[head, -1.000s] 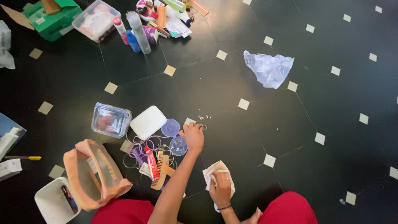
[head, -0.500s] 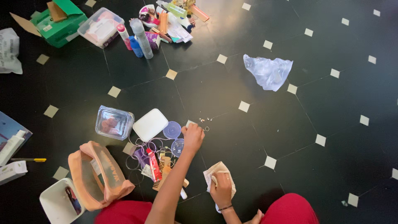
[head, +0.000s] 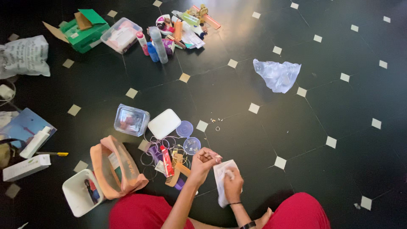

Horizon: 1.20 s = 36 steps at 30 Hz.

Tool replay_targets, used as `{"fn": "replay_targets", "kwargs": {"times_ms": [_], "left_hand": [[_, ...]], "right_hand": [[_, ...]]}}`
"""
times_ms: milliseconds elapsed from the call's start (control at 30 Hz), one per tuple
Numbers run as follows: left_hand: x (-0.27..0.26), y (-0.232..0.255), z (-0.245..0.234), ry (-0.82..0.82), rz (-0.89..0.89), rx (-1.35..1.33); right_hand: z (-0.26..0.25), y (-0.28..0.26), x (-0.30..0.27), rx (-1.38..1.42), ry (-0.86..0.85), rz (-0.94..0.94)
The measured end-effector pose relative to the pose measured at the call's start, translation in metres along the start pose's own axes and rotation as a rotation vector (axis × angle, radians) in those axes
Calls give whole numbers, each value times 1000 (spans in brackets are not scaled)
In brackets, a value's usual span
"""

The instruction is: The person wipes various small beauty products, hair accessories, and a comb with a white cloth before placing them into containers and a pink bag located on the floor.

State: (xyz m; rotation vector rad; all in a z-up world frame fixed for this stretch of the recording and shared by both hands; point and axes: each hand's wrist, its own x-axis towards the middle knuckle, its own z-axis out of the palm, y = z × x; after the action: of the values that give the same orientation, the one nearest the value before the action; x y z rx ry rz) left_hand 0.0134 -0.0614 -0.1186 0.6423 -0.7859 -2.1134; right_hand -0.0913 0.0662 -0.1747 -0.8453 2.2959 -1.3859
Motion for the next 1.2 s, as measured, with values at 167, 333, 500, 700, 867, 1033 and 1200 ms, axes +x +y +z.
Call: {"fn": "replay_targets", "kwargs": {"times_ms": [167, 333, 500, 700, 867, 1033, 1200], "left_hand": [[-26, 32, 19, -24, 224, 129], [-46, 42, 29, -13, 279, 248], [-62, 59, 43, 32, 366, 639], [-65, 77, 45, 50, 520, 805], [-66, 79, 44, 112, 460, 862], [-63, 85, 43, 83, 536, 874], [-65, 81, 28, 173, 405, 941]], "right_hand": [[-25, -69, -1, 307, 150, 10], [-58, -150, -18, 303, 191, -261], [-55, -177, -9, 298, 21, -316], [-50, -171, -2, 294, 85, -379], [-43, -170, 2, 318, -3, -289], [-37, -175, 0, 280, -67, -495], [-19, -112, 17, -94, -85, -238]]}}
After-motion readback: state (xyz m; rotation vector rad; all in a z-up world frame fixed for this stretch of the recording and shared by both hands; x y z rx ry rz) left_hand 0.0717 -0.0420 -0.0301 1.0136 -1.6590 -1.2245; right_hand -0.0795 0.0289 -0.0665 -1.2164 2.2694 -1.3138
